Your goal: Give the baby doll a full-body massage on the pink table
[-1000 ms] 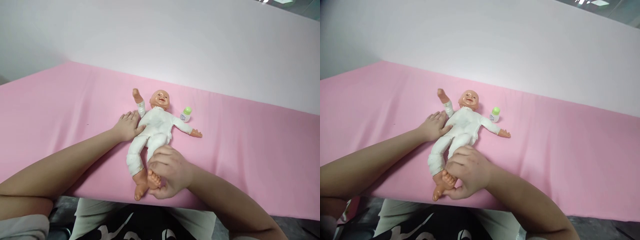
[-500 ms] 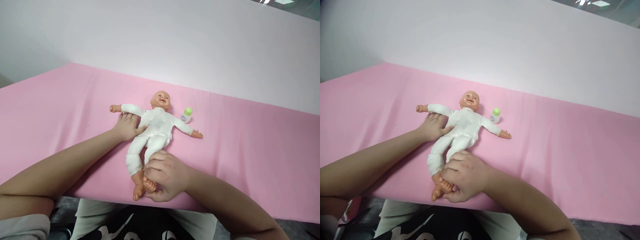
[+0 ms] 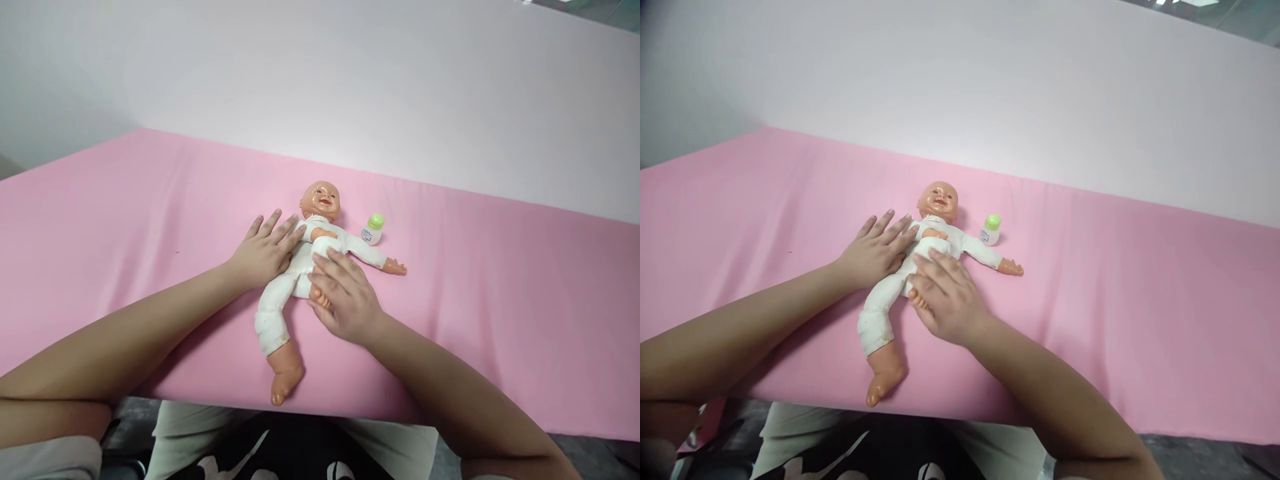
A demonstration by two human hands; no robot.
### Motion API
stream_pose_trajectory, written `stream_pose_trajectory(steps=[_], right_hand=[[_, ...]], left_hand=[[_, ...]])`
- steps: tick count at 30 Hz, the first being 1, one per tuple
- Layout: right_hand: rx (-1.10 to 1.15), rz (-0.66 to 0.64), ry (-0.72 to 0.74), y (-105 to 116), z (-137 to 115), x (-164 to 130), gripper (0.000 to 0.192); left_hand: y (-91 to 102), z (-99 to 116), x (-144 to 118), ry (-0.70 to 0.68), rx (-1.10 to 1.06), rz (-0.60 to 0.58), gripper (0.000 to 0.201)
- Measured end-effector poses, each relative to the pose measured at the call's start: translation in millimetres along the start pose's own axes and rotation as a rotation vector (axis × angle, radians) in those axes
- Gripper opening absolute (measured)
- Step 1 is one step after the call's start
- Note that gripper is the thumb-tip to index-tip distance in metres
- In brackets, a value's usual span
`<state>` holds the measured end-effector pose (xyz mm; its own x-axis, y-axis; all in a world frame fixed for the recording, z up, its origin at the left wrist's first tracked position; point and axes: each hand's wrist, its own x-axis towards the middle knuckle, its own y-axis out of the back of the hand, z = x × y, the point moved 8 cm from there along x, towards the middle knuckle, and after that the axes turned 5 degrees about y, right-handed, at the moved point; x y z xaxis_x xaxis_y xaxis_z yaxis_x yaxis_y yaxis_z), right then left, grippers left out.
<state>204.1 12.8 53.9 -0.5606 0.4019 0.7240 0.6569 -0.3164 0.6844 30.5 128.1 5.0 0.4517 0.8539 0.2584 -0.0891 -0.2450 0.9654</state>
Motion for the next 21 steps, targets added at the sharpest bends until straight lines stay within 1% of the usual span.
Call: stream_pose_trajectory(steps=[2, 4, 7, 9, 12, 15, 18, 21], right_hand=[[0.043, -0.001, -0.087, -4, 18, 1, 0.039], [0.094, 0.01, -0.137, -5, 30, 1, 0.041], [0.106, 0.034, -0.14, -2, 33, 0, 0.041], [0.075, 0.047, -0.097, 2, 26, 0, 0.041], [0.058, 0.066, 0.029, 12, 3, 2, 0.042], [0.145, 0.055, 0.148, 16, -23, 2, 0.042], [0.297, -0.022, 0.236, 7, -44, -2, 0.043], [0.389, -0.182, 0.269, -14, -55, -9, 0.039]], left_hand=[[-0.9, 1, 1, -0.016, -0.001, -0.005, 0.072], [-2.1, 1, 2, -0.021, -0.011, -0.002, 0.072], [-5.9, -2, 2, -0.01, -0.038, -0.01, 0.074], [-9.4, -7, 2, 0.025, -0.051, -0.025, 0.076], [-16.8, -17, 2, 0.134, -0.06, -0.075, 0.084], [-25.7, -29, 2, 0.24, -0.062, -0.151, 0.094], [-31.6, -36, 4, 0.278, -0.069, -0.208, 0.093], [-33.1, -37, 4, 0.267, -0.115, -0.24, 0.089]])
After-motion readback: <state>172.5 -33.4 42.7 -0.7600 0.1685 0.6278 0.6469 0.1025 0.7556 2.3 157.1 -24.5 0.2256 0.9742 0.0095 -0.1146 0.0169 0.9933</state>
